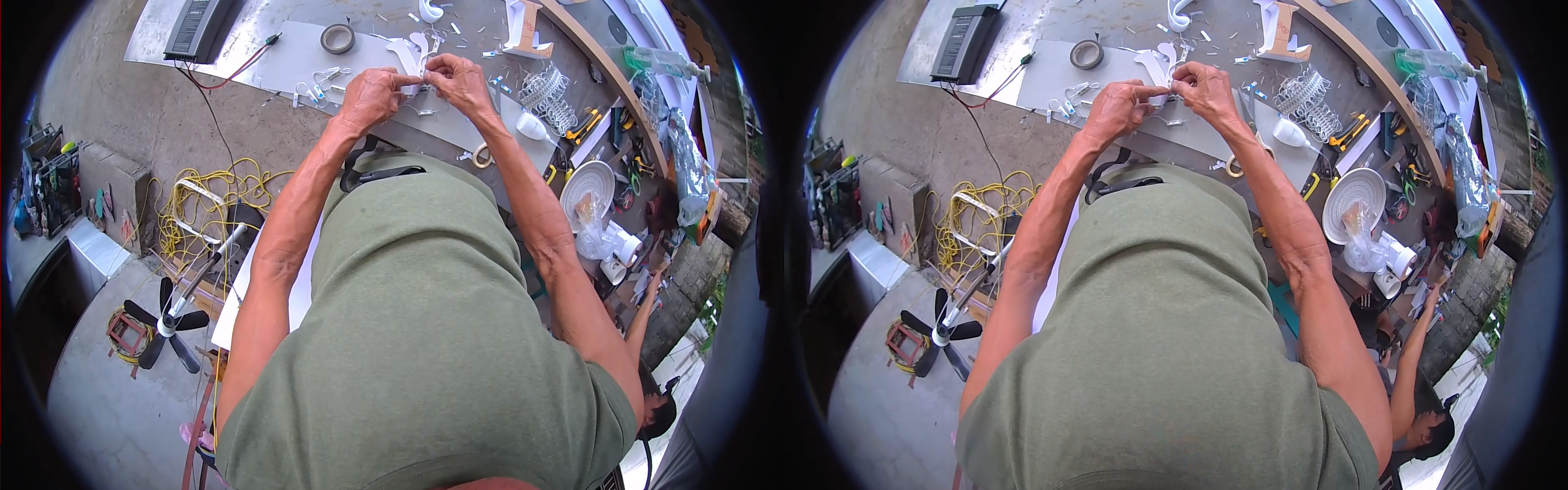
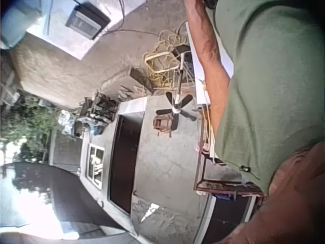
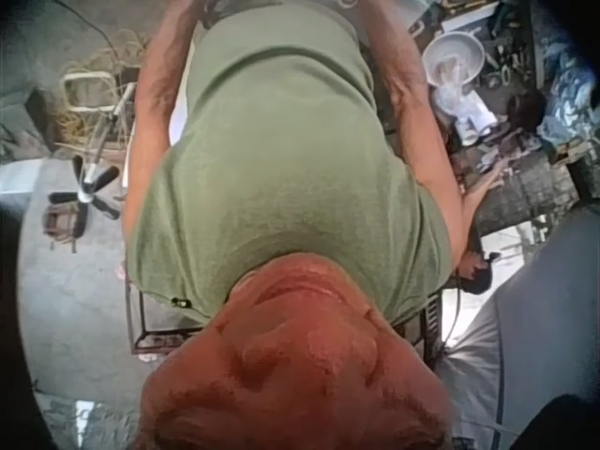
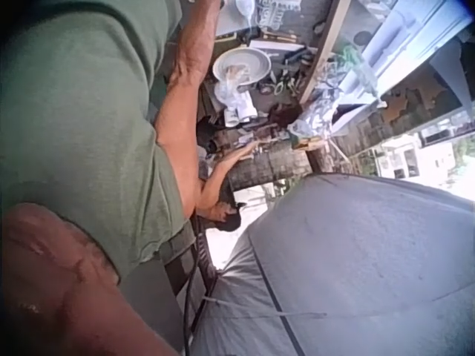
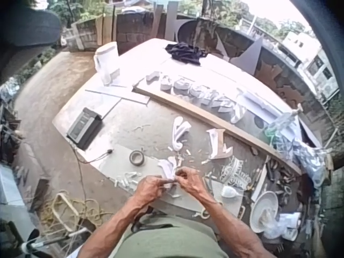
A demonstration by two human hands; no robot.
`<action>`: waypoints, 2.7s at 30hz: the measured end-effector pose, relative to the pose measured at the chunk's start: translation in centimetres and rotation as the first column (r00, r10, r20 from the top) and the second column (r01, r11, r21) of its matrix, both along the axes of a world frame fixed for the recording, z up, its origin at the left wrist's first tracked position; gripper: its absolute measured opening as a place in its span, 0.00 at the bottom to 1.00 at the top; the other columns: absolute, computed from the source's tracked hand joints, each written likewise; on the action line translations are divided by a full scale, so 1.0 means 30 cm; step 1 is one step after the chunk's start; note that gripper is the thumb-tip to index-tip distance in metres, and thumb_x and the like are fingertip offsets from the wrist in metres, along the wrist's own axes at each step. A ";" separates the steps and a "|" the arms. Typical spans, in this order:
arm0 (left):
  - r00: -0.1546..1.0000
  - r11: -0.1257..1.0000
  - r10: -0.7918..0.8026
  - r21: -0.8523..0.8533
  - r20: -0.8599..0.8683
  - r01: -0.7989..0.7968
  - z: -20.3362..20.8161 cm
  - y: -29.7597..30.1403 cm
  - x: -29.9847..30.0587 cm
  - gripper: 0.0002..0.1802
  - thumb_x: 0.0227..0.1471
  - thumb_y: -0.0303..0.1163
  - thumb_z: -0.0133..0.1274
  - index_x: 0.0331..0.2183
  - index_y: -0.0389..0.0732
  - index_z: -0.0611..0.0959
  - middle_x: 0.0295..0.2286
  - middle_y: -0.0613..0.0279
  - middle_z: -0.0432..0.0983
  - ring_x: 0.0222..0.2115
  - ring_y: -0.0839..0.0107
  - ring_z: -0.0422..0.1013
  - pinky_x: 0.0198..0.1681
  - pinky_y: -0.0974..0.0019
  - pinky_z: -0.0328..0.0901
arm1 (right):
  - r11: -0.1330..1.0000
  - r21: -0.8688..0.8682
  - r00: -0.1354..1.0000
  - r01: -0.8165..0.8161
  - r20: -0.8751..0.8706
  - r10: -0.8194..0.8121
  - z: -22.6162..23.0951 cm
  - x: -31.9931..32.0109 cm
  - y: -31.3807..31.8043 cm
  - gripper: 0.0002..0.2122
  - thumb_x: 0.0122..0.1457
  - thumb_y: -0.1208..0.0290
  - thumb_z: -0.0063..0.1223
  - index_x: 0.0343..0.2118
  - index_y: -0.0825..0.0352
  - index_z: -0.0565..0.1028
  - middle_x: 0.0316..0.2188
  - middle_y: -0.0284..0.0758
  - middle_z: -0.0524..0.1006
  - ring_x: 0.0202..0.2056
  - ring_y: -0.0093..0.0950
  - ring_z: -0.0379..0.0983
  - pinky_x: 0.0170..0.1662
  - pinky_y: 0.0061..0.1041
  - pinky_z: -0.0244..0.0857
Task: Assembling and wiring LED components into individual sign letters on a workshop table.
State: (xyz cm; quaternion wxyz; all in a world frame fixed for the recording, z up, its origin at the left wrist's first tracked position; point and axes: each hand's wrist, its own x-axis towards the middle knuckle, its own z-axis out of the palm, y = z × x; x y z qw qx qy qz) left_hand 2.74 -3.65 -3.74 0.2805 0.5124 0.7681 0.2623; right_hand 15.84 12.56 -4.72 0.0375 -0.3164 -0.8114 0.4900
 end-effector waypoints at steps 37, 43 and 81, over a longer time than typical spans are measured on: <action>0.966 0.962 0.186 0.170 0.177 -0.216 -0.031 -0.046 0.020 0.22 0.47 0.27 0.64 0.48 0.46 0.85 0.26 0.60 0.82 0.21 0.73 0.74 0.29 0.67 0.71 | 0.836 0.509 0.933 -0.205 -0.156 0.324 -0.031 0.074 -0.126 0.08 0.50 0.69 0.65 0.35 0.60 0.82 0.35 0.30 0.74 0.40 0.31 0.69 0.44 0.33 0.62; 0.795 0.861 0.461 0.020 0.395 -0.509 0.037 -0.105 0.047 0.15 0.51 0.34 0.64 0.41 0.37 0.87 0.27 0.59 0.83 0.24 0.76 0.75 0.29 0.70 0.70 | 0.852 0.519 0.931 -0.059 -0.281 0.235 -0.006 0.087 -0.155 0.08 0.49 0.71 0.65 0.33 0.60 0.80 0.37 0.29 0.76 0.42 0.30 0.70 0.47 0.33 0.59; 0.814 0.924 0.301 0.058 0.498 -0.377 0.079 -0.091 0.114 0.08 0.53 0.27 0.63 0.38 0.38 0.89 0.26 0.63 0.84 0.25 0.79 0.78 0.28 0.73 0.72 | 0.993 -0.056 0.979 -0.100 -0.181 0.088 0.101 0.124 -0.127 0.09 0.54 0.64 0.67 0.31 0.65 0.83 0.27 0.32 0.82 0.30 0.26 0.73 0.36 0.28 0.67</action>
